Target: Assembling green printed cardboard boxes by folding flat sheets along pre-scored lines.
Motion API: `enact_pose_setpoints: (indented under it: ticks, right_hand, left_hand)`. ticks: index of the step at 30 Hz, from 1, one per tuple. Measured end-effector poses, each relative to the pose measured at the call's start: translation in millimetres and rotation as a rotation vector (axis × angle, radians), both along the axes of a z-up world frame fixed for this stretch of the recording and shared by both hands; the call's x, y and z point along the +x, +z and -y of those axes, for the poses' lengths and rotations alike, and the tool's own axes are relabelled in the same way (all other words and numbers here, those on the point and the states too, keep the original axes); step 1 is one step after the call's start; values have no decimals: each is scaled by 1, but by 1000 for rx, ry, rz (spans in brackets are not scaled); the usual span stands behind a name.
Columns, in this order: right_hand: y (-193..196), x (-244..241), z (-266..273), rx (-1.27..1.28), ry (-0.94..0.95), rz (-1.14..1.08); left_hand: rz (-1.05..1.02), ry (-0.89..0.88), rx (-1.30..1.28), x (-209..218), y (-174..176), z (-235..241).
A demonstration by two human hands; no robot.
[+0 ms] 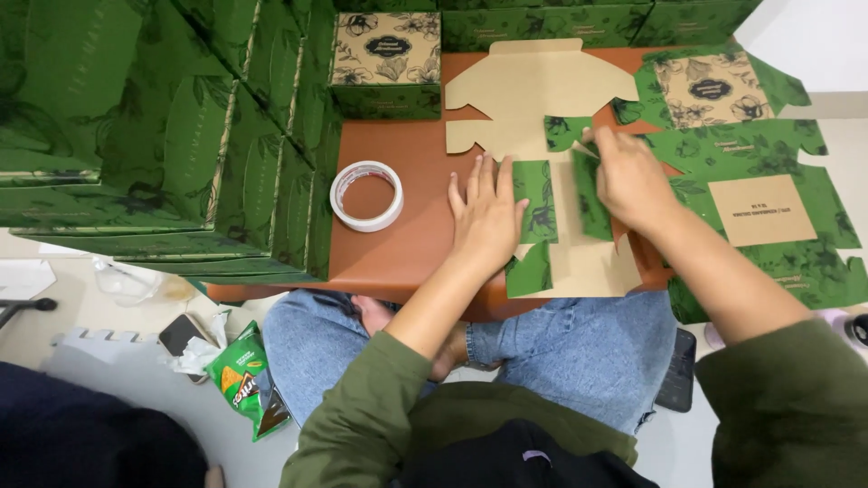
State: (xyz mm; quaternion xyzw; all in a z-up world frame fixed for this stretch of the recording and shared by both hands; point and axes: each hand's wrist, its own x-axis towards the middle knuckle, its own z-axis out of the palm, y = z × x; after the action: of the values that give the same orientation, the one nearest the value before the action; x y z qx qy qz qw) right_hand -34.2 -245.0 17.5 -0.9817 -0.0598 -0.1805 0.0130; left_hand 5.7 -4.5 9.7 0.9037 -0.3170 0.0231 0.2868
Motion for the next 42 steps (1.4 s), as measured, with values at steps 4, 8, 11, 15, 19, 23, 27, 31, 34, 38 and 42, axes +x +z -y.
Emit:
enact_pose_setpoints:
  ticks: [4,8,11,15,19,23,27,31,34,38,42]
  right_hand:
    - [-12,22,15,-35,0,132]
    - [-11,23,7,161,-50,189]
    - [-15,24,9,172,-111,186]
    - [-14,23,5,33,-214,188]
    - [-14,26,5,3,-212,197]
    - [-10,23,5,107,-176,154]
    - [9,21,-5,230,-59,119]
    - [12,26,-5,333,-33,36]
    - [23,34,-5,381,-35,-88]
    - [21,57,0,270,-38,-186]
    - [11,73,-3,137,-58,-94]
  left_hand:
    - [-68,-14,-49,4,-1,3]
    - [-117,-59,-86,8,-2,6]
    - [-165,-97,-81,15,9,6]
    - [-170,-183,126,39,23,3]
    - [-154,-146,102,63,11,20]
    - [-71,20,25,59,0,34]
    - [-82,11,31,60,0,32]
    - [-43,12,26,63,-7,34]
    - [-65,20,9,62,-4,36]
    - [-106,69,22,63,-5,41]
    - [-166,51,-79,68,-11,42]
